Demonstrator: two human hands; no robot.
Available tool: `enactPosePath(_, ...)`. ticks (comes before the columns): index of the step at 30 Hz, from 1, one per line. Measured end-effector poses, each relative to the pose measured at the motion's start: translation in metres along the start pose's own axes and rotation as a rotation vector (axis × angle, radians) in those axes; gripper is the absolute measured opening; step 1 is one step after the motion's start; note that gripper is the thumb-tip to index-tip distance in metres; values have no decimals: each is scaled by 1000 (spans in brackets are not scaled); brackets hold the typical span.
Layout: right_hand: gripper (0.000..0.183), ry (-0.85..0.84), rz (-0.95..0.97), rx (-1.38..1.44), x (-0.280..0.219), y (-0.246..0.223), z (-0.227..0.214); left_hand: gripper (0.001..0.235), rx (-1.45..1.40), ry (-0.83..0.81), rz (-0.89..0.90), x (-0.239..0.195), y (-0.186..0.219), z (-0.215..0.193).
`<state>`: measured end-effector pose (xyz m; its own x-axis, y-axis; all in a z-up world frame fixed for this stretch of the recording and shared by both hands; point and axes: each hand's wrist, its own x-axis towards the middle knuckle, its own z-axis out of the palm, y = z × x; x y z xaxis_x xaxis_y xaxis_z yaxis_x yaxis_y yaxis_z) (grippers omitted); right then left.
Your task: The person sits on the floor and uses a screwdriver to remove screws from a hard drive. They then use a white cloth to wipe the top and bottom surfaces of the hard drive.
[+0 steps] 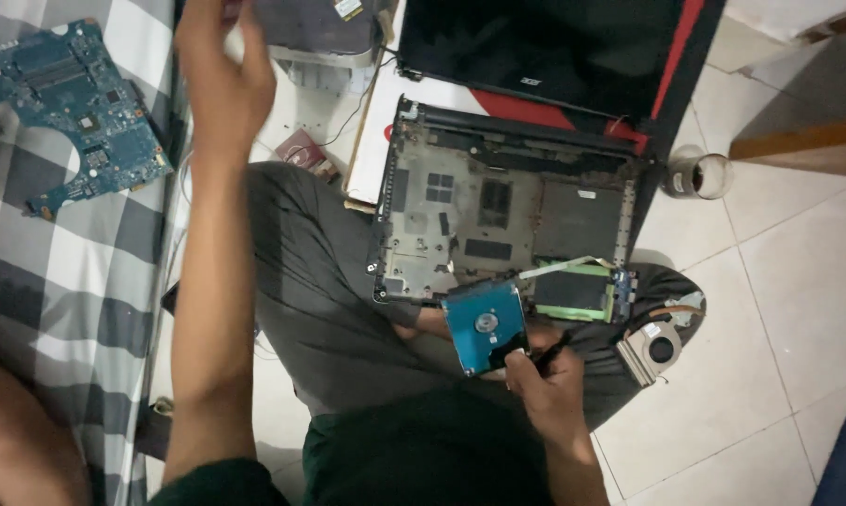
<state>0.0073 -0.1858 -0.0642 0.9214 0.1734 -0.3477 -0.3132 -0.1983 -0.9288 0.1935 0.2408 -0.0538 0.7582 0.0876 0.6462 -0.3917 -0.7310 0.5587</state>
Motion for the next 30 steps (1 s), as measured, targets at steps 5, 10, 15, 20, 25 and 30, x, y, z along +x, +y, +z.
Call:
enactPosePath(5,18,-94,-21,119,-3,-4,4,17,-388,250,-407,-64,141,2)
enactPosePath(10,16,-118,-102,154,-10,-28,27,83,-1371,-182,-994,-136,238,24)
enactPosePath(15,9,-28,-43,57,-29,-10,20,88,-1870,-187,-1131,-143,271,32)
enactPosePath(20,10,85,-105,-69,-33,-34,-8,84,-1892,-247,-1144,-132,287,33)
enactPosePath(25,14,242,-499,-150,-21,-75,-18,70,-1819,-195,-1547,-128,298,38)
enactPosePath(30,21,105,-497,-238,-6,-102,-9,67,-1779,-205,-1592,-138,295,49)
